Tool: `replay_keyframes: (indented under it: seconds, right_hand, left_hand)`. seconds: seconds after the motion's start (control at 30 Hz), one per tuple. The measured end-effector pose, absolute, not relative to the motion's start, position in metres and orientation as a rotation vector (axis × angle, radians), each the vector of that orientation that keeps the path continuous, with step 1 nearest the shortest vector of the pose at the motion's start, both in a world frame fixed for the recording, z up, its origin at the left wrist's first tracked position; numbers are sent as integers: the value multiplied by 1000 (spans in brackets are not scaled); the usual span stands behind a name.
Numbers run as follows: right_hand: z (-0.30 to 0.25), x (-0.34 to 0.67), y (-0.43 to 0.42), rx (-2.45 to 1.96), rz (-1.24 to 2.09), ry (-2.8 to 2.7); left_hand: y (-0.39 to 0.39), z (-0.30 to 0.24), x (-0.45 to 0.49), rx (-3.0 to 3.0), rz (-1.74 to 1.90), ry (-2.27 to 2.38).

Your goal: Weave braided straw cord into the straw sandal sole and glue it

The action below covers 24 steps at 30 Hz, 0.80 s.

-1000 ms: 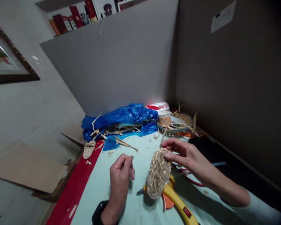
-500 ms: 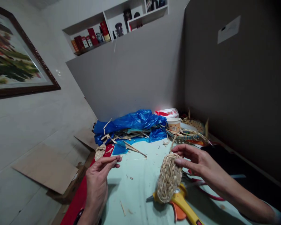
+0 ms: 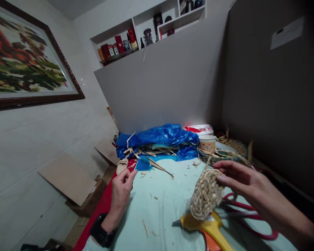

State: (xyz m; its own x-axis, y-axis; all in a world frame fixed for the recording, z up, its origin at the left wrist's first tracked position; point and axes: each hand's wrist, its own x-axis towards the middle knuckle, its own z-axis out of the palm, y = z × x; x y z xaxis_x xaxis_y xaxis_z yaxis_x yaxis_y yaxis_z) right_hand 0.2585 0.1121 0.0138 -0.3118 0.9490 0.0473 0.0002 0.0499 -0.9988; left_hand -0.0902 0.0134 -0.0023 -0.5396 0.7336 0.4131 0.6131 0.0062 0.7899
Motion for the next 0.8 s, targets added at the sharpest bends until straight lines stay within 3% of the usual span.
replay_keyframes:
  seconds: [0.3, 0.8]
  right_hand:
    - [16, 276, 122, -1013, 1366, -1143]
    - [12, 271, 120, -1040, 1429, -1215]
  left_hand:
    - [31, -26, -124, 1481, 1200, 2128]
    - [34, -70, -106, 2131, 792, 1993]
